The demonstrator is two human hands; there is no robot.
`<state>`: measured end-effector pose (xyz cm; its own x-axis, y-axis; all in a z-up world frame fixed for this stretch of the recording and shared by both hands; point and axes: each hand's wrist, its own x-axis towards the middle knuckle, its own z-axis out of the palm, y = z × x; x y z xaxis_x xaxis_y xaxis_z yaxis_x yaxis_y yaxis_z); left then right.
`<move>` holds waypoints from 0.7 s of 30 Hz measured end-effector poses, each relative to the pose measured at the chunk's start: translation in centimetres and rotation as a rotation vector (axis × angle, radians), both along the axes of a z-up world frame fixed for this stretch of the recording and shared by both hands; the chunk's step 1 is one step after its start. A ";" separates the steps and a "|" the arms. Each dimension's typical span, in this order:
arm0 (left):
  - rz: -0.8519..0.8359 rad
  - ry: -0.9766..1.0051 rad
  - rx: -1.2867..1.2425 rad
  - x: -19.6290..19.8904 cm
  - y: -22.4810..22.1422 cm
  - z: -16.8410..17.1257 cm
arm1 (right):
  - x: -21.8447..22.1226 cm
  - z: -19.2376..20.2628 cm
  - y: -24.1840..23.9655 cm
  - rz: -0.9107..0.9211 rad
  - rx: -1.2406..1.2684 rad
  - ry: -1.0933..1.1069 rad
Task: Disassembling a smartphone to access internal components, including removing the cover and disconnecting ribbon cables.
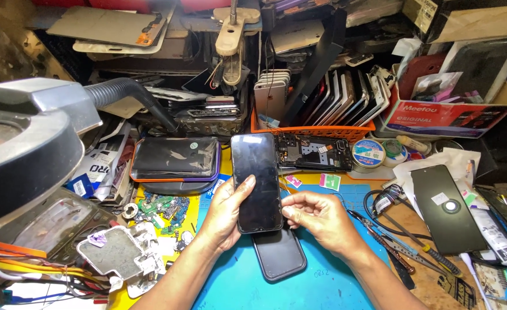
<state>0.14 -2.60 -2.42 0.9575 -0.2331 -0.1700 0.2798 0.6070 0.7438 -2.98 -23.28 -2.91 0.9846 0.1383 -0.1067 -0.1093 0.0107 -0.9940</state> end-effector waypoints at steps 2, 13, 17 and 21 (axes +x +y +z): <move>0.002 0.011 0.007 -0.1 0.0 0.3 | 0.0 0.2 -0.1 0.004 -0.019 -0.011; 0.013 0.074 0.012 0.2 0.1 0.4 | -0.2 1.2 0.3 0.001 -0.138 -0.037; 0.013 0.088 0.018 0.2 0.1 0.3 | -0.2 0.4 0.4 -0.016 -0.021 0.010; 0.034 0.181 0.017 0.4 0.5 1.0 | 0.3 -0.5 -0.8 -0.002 0.004 0.003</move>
